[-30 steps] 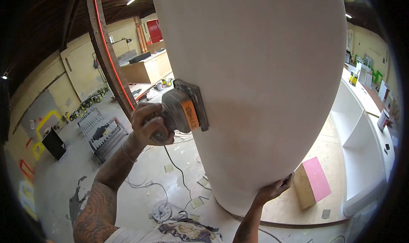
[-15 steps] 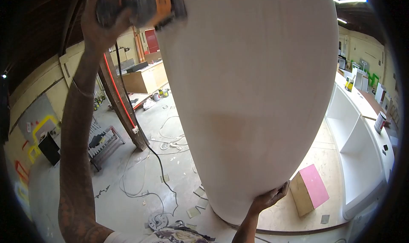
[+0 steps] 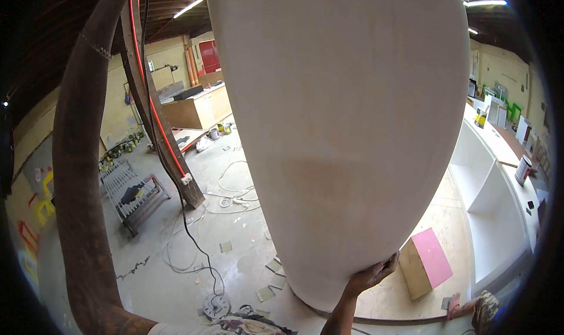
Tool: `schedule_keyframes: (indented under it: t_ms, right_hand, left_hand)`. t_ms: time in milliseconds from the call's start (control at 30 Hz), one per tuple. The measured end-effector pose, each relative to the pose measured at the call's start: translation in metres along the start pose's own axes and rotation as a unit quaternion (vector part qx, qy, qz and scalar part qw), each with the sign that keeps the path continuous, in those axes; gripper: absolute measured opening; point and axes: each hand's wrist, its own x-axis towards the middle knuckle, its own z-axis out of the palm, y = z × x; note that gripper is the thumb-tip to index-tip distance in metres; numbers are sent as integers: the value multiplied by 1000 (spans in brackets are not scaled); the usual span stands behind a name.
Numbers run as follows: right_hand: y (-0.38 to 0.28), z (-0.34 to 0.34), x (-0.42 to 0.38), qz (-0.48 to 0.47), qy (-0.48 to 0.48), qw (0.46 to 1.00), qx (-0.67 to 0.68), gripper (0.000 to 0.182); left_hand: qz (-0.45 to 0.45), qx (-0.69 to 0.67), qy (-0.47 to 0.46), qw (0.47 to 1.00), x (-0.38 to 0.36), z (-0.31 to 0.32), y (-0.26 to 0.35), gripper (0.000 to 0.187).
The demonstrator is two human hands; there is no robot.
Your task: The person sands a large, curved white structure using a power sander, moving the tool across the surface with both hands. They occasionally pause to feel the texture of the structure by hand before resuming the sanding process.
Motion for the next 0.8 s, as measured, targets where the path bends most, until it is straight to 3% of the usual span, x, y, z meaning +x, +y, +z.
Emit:
schedule_keyframes:
  t_ms: [67,167,267,367,467,500,600,633,733,800]
  right_hand:
    - [6,-3,1,-10,5,1000,-7,54]
    - [3,-4,0,8,4,1000,-12,54]
    - [10,-6,0,-2,3,1000,-2,56]
    - [6,-4,0,0,14,1000,-24,58]
    - [5,-5,1,5,11,1000,-28,59]
    - [3,-5,2,4,8,1000,-27,59]
    - [-2,-5,2,3,0,1000,-23,58]
    - [1,-6,3,3,-1,1000,-22,57]
    - [1,-13,2,29,-5,999,-27,55]
    - [-7,-11,-1,14,11,996,-82,55]
  left_hand:
    - [-50,-27,-16,998,-11,2,32,53]
    - [51,-1,0,999,-24,8,37,56]
    - [73,74,-21,994,-35,7,69,58]
    - [47,-3,-27,999,-50,13,78,62]
    - [191,109,-8,975,-60,13,88,63]
    - [95,86,-48,991,-72,11,103,63]
    - [124,119,-74,982,-86,8,125,64]
    - [70,104,-112,986,-96,7,136,65]
    - [65,54,-53,995,-118,18,160,60]
    - [59,49,-61,995,-138,23,173,67]
